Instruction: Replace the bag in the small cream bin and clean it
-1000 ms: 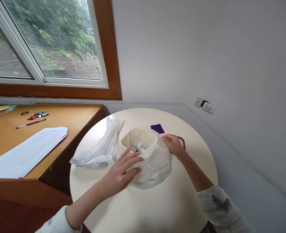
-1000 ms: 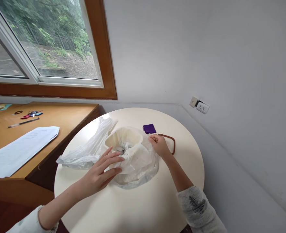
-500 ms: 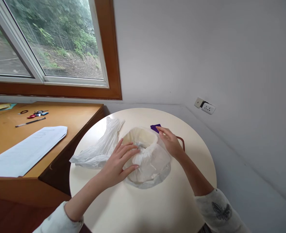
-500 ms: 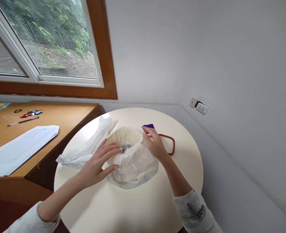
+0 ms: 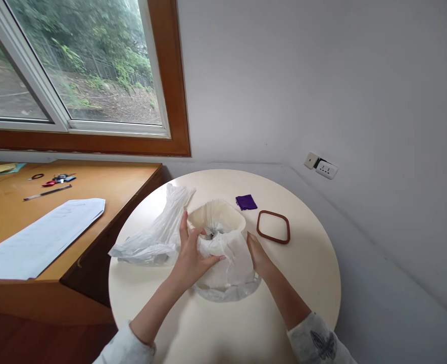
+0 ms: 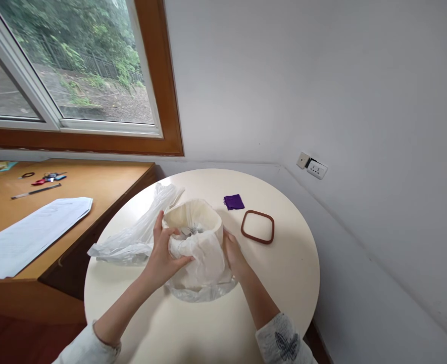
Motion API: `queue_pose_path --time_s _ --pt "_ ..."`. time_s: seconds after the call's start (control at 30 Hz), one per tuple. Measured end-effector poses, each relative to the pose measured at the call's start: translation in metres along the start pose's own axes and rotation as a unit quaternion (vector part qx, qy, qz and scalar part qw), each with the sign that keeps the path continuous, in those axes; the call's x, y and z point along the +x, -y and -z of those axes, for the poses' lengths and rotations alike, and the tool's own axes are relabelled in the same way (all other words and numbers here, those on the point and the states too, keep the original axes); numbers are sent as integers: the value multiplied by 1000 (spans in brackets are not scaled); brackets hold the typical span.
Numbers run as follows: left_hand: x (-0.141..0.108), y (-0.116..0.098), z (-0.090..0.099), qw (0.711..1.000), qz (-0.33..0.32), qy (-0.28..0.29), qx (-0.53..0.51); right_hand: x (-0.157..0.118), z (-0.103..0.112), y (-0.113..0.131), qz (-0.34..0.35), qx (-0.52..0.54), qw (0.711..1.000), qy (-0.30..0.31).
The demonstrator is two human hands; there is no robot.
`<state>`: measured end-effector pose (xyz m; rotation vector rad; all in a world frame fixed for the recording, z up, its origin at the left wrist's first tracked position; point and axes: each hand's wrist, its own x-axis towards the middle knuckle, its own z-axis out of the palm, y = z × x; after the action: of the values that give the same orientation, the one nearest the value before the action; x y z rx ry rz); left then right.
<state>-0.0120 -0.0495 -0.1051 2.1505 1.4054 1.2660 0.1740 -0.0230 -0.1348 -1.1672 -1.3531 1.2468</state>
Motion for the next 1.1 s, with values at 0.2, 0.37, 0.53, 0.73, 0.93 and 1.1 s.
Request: queue_pose_path --time_s 0.2,0.37,0.53,0.73,0.93,1.1 --pt "-6 13 -14 989 102 -16 -107 -7 3 -2 -76 36 996 38" --pt "-9 24 -21 977 149 -3 -154 -13 3 -17 51 -173 984 8" --pt "-13 48 -29 975 162 61 -137 -16 1 -31 100 -365 925 -12" --pt "-19 68 -34 989 89 107 -48 -11 8 -40 72 -511 854 -67" --pt "-21 55 -6 981 70 168 -72 -11 29 -30 116 -362 914 -146" --pt "-3 25 21 984 59 118 -119 -12 32 16 212 -232 929 -197"
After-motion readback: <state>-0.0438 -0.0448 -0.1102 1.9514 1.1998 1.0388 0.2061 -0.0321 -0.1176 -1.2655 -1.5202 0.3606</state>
